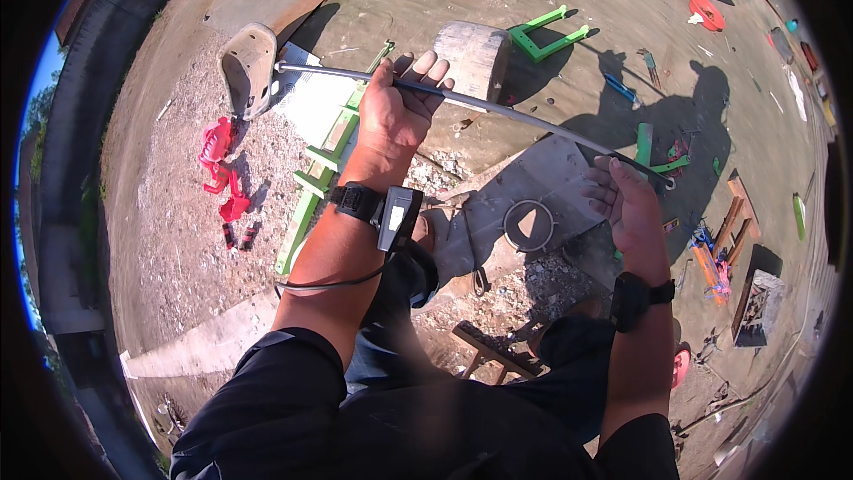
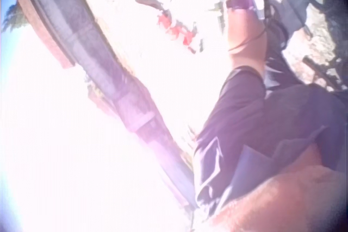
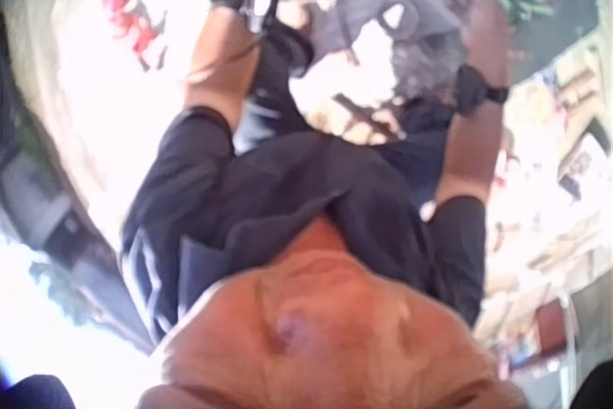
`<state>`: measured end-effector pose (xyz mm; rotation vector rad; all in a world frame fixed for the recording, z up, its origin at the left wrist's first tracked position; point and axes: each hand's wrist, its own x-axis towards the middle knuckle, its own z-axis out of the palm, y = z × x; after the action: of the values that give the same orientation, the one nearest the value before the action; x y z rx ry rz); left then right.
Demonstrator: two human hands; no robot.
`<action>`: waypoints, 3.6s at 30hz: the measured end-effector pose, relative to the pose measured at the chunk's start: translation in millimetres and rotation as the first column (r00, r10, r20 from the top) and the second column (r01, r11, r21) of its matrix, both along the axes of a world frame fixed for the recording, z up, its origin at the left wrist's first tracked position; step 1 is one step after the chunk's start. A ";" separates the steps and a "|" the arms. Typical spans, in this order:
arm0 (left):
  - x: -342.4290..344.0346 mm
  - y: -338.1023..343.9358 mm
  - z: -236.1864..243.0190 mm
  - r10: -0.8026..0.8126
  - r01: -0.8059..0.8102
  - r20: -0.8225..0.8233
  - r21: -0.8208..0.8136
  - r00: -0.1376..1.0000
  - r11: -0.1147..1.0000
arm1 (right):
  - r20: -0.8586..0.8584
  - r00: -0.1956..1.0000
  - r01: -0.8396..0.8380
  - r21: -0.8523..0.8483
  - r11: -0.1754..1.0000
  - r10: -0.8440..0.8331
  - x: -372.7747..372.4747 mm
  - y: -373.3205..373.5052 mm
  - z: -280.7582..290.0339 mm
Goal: The person works on a bicycle wheel and frame in an outdoor area. They handle a metal rod and a green bicycle wheel, using a wrench to tighten or adjust components on the wheel hub.
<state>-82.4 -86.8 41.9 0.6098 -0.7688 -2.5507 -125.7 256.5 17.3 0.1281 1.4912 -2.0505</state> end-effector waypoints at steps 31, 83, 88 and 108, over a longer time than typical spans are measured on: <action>-6.1 23.4 -22.0 -0.009 0.368 0.386 -0.870 0.922 0.329 | -0.054 0.992 0.114 -0.034 0.993 -0.116 -6.3 9.7 11.1; 9.8 99.0 -2.6 -0.170 0.251 0.306 -0.926 0.937 -0.284 | -0.748 0.661 0.104 0.180 0.978 0.068 18.8 -8.2 69.9; 16.9 124.5 -10.9 -0.403 0.065 0.221 -0.928 0.888 -0.366 | -0.906 0.393 0.083 0.204 0.975 0.156 28.3 -8.3 106.5; 15.8 130.0 -11.7 -0.479 0.043 0.232 -0.927 0.847 -0.372 | -0.919 0.385 0.113 0.135 0.984 0.082 37.8 -3.9 114.6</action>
<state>-66.6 43.2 30.2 -0.6910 -2.6540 -1.0533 -87.9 252.6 132.0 -1.1787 2.3005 -2.0440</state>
